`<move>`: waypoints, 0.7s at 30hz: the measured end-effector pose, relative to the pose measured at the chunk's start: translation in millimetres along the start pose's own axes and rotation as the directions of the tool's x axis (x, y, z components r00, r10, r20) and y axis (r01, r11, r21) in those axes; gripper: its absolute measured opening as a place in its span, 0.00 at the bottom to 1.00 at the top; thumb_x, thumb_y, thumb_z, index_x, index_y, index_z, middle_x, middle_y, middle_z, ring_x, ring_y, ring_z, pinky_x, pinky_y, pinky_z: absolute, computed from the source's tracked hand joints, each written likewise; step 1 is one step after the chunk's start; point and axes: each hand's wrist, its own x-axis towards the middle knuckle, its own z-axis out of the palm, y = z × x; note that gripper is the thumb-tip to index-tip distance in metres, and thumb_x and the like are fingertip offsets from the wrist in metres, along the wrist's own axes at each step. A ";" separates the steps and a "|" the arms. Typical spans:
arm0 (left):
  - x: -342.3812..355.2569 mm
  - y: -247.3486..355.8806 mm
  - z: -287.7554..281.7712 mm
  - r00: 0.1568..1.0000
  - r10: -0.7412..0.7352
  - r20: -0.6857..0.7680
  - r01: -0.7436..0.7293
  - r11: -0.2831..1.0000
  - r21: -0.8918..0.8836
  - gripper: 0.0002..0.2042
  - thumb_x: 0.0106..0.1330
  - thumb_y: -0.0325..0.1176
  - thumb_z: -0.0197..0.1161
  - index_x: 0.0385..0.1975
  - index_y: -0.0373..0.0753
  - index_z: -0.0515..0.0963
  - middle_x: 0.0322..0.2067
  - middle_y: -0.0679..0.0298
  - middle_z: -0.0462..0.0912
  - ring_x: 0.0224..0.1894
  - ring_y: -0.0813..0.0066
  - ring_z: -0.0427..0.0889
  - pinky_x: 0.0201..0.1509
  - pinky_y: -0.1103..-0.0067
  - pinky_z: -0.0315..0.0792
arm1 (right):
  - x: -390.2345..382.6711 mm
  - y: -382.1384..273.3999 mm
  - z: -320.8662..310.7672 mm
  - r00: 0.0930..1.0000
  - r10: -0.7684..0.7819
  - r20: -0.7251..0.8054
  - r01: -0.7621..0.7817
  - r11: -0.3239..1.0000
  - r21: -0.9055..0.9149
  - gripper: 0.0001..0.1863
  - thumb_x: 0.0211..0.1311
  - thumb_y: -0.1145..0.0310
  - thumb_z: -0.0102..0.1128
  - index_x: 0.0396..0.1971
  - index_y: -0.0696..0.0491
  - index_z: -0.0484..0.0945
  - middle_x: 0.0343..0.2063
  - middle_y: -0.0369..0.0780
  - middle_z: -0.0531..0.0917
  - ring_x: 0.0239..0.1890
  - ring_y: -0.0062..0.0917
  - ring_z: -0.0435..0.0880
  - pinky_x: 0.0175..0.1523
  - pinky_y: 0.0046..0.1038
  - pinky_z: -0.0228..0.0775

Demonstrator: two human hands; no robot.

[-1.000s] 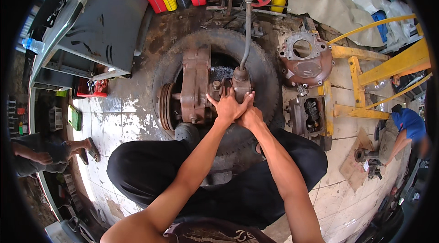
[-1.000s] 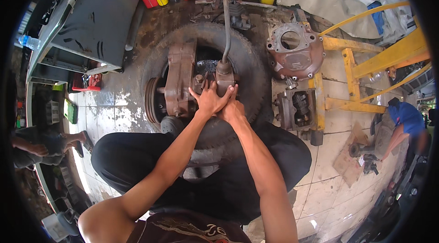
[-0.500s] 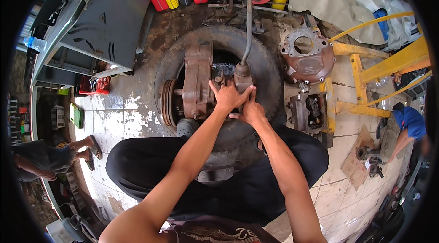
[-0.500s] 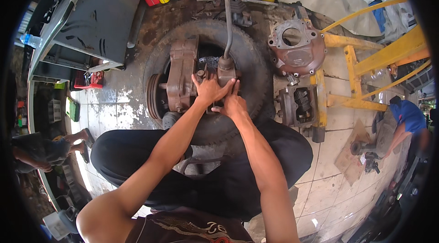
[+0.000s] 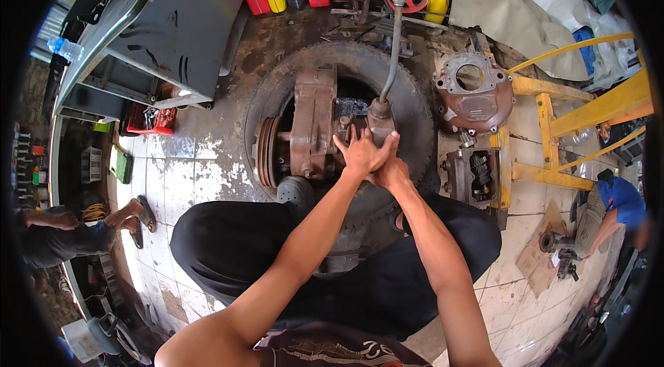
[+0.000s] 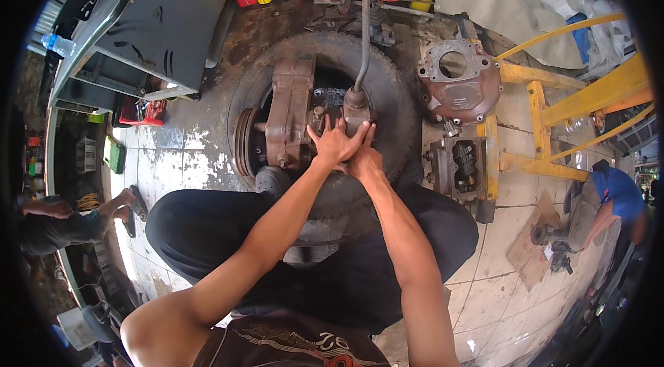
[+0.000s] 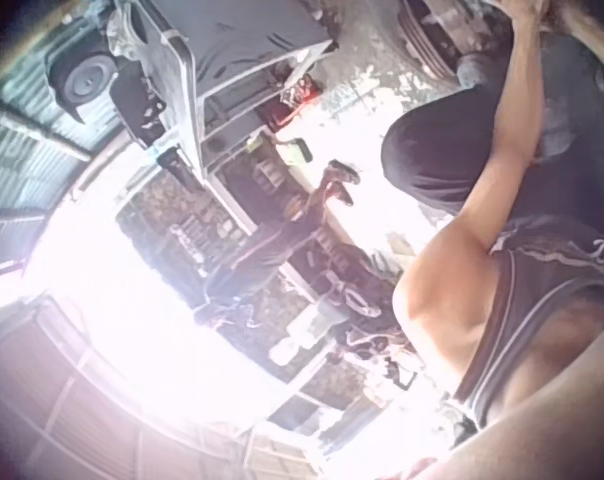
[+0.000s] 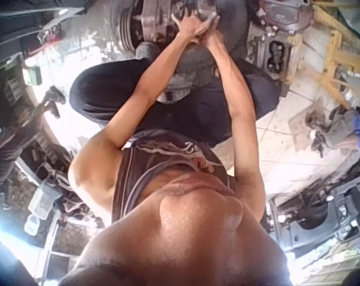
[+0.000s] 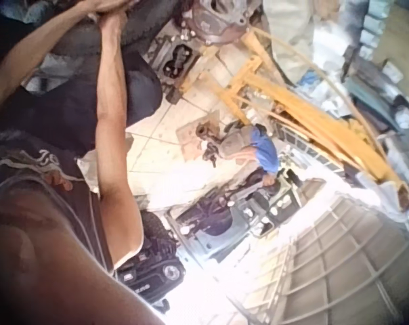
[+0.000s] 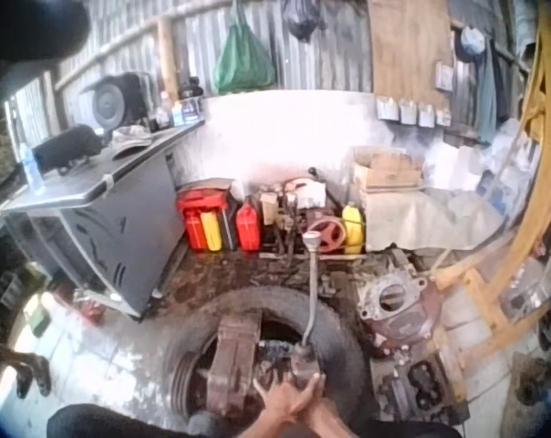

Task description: The person sits on the floor and uses a wire brush to clean a rusty mechanical component, likely a brake assembly, resting on a tire. The person repeatedly scrubs the surface of the metal part to remove rust and debris.

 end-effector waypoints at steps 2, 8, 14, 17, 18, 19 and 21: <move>8.4 -5.5 -4.0 1.000 -0.016 0.009 0.017 0.999 -0.048 0.53 0.63 0.76 0.37 0.69 0.26 0.61 0.69 0.40 0.62 0.78 0.49 0.48 0.71 0.39 0.17 | -0.7 -5.9 -6.3 1.000 0.014 -0.001 -0.014 0.998 0.066 0.76 0.43 0.29 0.70 0.75 0.58 0.30 0.71 0.69 0.33 0.63 0.50 0.74 0.58 0.40 0.77; -16.5 -15.9 19.2 0.993 0.056 -0.107 -0.064 0.995 -0.074 0.55 0.61 0.77 0.40 0.69 0.26 0.60 0.69 0.42 0.64 0.77 0.49 0.51 0.68 0.36 0.14 | 12.6 8.4 13.5 0.993 -0.017 -0.118 0.018 1.000 0.013 0.78 0.42 0.32 0.74 0.74 0.59 0.24 0.71 0.68 0.34 0.59 0.50 0.79 0.57 0.40 0.78; -4.6 15.4 6.7 1.000 -0.003 -0.013 0.001 0.994 -0.113 0.53 0.61 0.75 0.43 0.67 0.25 0.64 0.65 0.40 0.68 0.76 0.49 0.53 0.67 0.35 0.14 | 15.2 40.3 59.0 0.942 -0.134 -0.307 0.054 0.965 -0.255 0.74 0.44 0.34 0.73 0.75 0.58 0.32 0.72 0.68 0.33 0.60 0.50 0.78 0.59 0.41 0.76; -11.7 -9.5 11.3 0.990 0.052 -0.134 -0.057 0.998 -0.031 0.52 0.62 0.75 0.41 0.68 0.26 0.63 0.66 0.39 0.67 0.77 0.48 0.50 0.68 0.35 0.14 | 8.4 1.8 7.2 0.993 0.018 -0.117 -0.009 0.997 0.075 0.76 0.39 0.33 0.77 0.76 0.58 0.34 0.72 0.68 0.32 0.60 0.49 0.78 0.60 0.41 0.76; -1.9 -5.0 5.7 0.996 0.029 -0.081 -0.030 1.000 -0.007 0.52 0.62 0.76 0.40 0.68 0.27 0.63 0.67 0.40 0.66 0.77 0.49 0.48 0.68 0.35 0.14 | 1.7 -1.7 -2.8 0.998 0.003 -0.057 0.001 0.998 0.063 0.76 0.39 0.33 0.76 0.76 0.57 0.33 0.72 0.68 0.32 0.59 0.49 0.78 0.59 0.41 0.76; 9.5 -4.1 -0.7 0.999 -0.007 -0.038 0.008 1.000 0.017 0.52 0.62 0.76 0.39 0.69 0.28 0.62 0.67 0.40 0.65 0.78 0.49 0.45 0.67 0.35 0.14 | -5.0 -9.3 -10.6 0.998 0.042 -0.048 -0.036 0.994 0.106 0.77 0.39 0.33 0.76 0.76 0.57 0.32 0.71 0.69 0.32 0.58 0.50 0.80 0.58 0.40 0.78; 33.6 -13.2 0.6 0.996 -0.005 -0.091 0.007 1.000 0.016 0.52 0.63 0.75 0.39 0.67 0.26 0.64 0.67 0.38 0.66 0.78 0.48 0.42 0.67 0.35 0.14 | -11.2 -20.6 -17.6 0.997 0.063 -0.044 -0.057 0.992 0.112 0.78 0.38 0.32 0.76 0.75 0.57 0.30 0.71 0.70 0.33 0.55 0.50 0.81 0.55 0.39 0.80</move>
